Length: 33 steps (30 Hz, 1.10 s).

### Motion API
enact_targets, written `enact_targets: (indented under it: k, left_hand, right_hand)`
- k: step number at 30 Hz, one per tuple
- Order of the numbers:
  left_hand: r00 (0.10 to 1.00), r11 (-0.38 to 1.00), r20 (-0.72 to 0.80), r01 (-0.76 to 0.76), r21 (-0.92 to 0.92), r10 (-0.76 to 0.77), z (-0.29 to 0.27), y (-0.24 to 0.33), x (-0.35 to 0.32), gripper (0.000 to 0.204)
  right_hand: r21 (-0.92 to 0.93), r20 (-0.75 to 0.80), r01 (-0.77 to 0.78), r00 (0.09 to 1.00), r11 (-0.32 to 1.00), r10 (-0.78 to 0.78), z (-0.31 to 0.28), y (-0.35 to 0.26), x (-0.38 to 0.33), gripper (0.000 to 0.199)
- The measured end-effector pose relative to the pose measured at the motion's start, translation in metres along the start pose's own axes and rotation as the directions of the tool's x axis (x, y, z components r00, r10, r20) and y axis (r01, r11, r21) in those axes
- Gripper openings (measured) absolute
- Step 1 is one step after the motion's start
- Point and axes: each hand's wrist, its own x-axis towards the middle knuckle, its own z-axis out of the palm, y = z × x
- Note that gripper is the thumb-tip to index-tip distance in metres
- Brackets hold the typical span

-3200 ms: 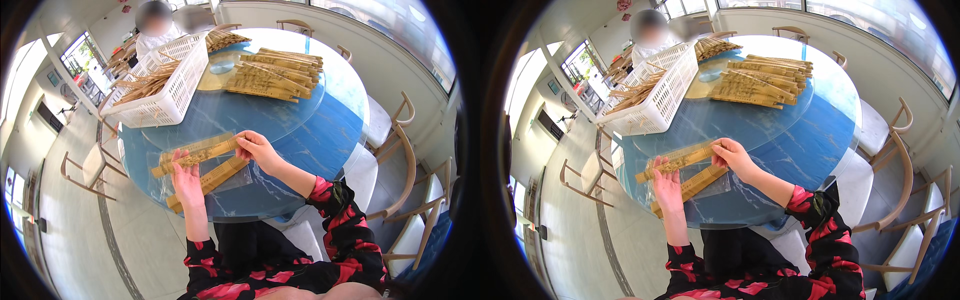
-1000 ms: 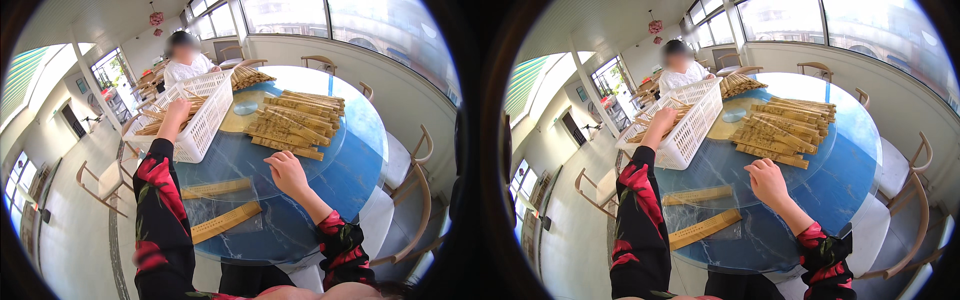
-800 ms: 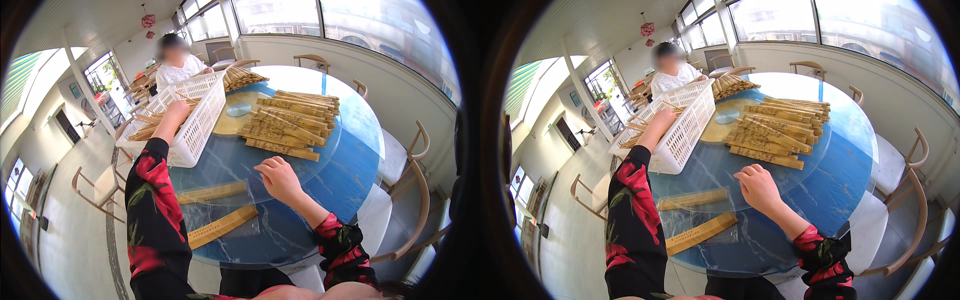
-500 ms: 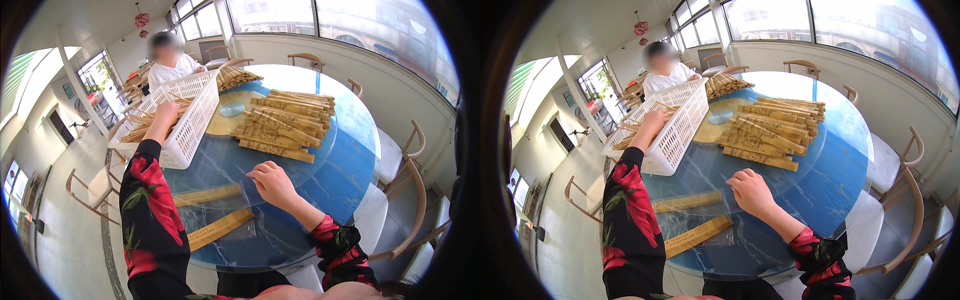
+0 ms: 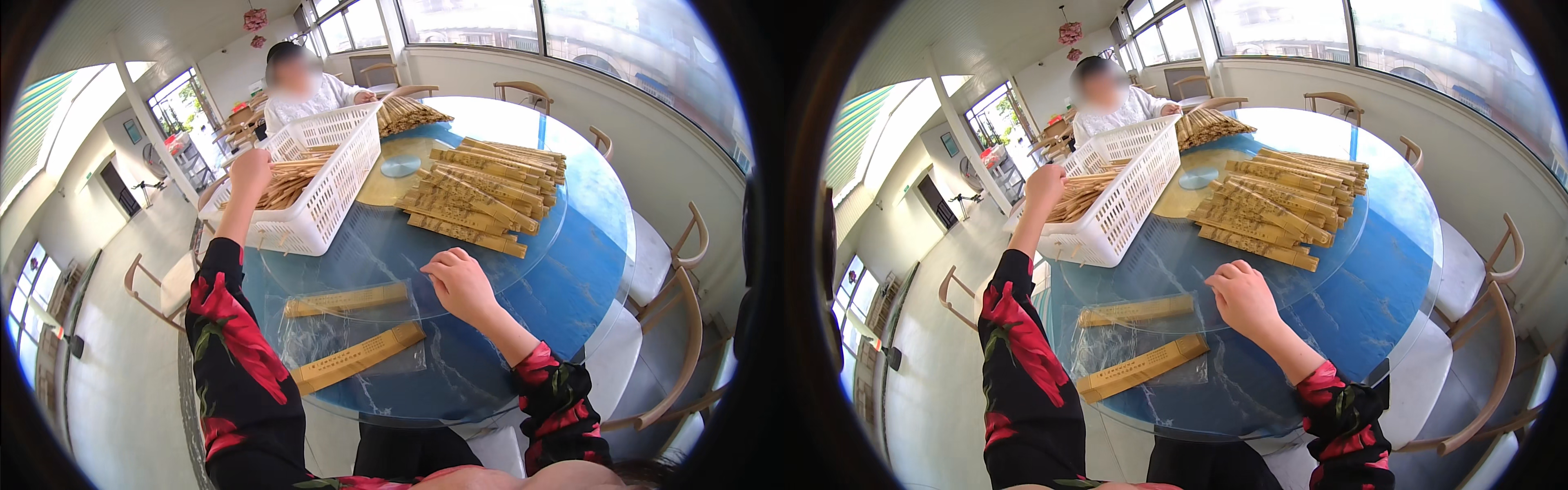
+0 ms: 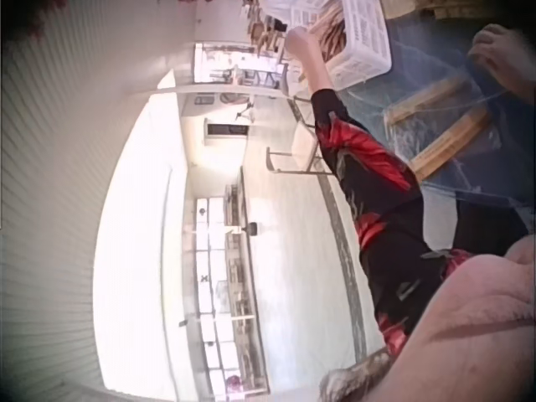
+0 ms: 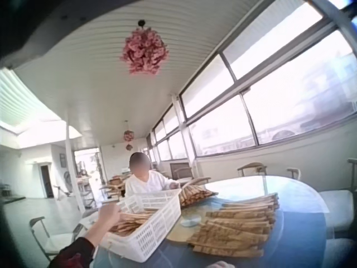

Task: The person inserts thin wooden sticks into slots on flat bamboo strips at a round table, then places the assembled pieces into a white basket. The person repeats this process for multiple bamboo strips.

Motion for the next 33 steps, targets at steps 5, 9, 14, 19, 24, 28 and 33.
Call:
enact_targets:
  k: [5,9,14,19,24,28,33]
  left_hand:
    - [0.955,0.979,-0.253,0.111,-0.169,-0.152,-0.085,-0.017,-0.101,0.015]
    - [0.949,0.732,-0.064,0.194,-0.653,-0.308,-0.098,0.006,-0.204,0.014]
    - [0.913,0.366,0.321,0.397,-0.842,-0.252,-0.099,0.075,-0.312,0.014]
    - [0.874,0.159,0.450,0.478,-0.864,-0.184,-0.103,0.120,-0.354,0.013]
    - [0.872,0.159,0.481,0.490,-0.857,-0.094,-0.111,0.133,-0.359,0.016]
    - [0.858,0.079,0.510,0.513,-0.855,-0.052,-0.109,0.132,-0.346,0.015]
    - [0.927,0.249,0.305,0.356,-0.901,-0.219,-0.094,0.138,-0.339,0.008]
  right_hand:
    - [0.022,0.061,0.005,0.998,1.000,-0.007,0.004,-0.010,0.002,0.016]
    - [0.055,-0.040,0.098,0.995,0.994,-0.096,-0.001,-0.026,0.003,0.020]
    - [-0.192,-0.207,0.352,0.898,0.916,-0.389,-0.012,-0.075,0.004,0.045]
    - [-0.505,-0.054,0.490,0.804,0.710,-0.593,-0.005,-0.078,0.000,0.053]
    - [-0.282,0.177,0.503,0.864,0.817,-0.471,-0.001,-0.065,-0.006,0.034]
    - [-0.262,0.235,0.439,0.893,0.859,-0.385,-0.001,-0.060,-0.008,0.025]
    - [-0.323,0.329,0.236,0.936,0.916,-0.125,0.006,-0.052,-0.009,0.024]
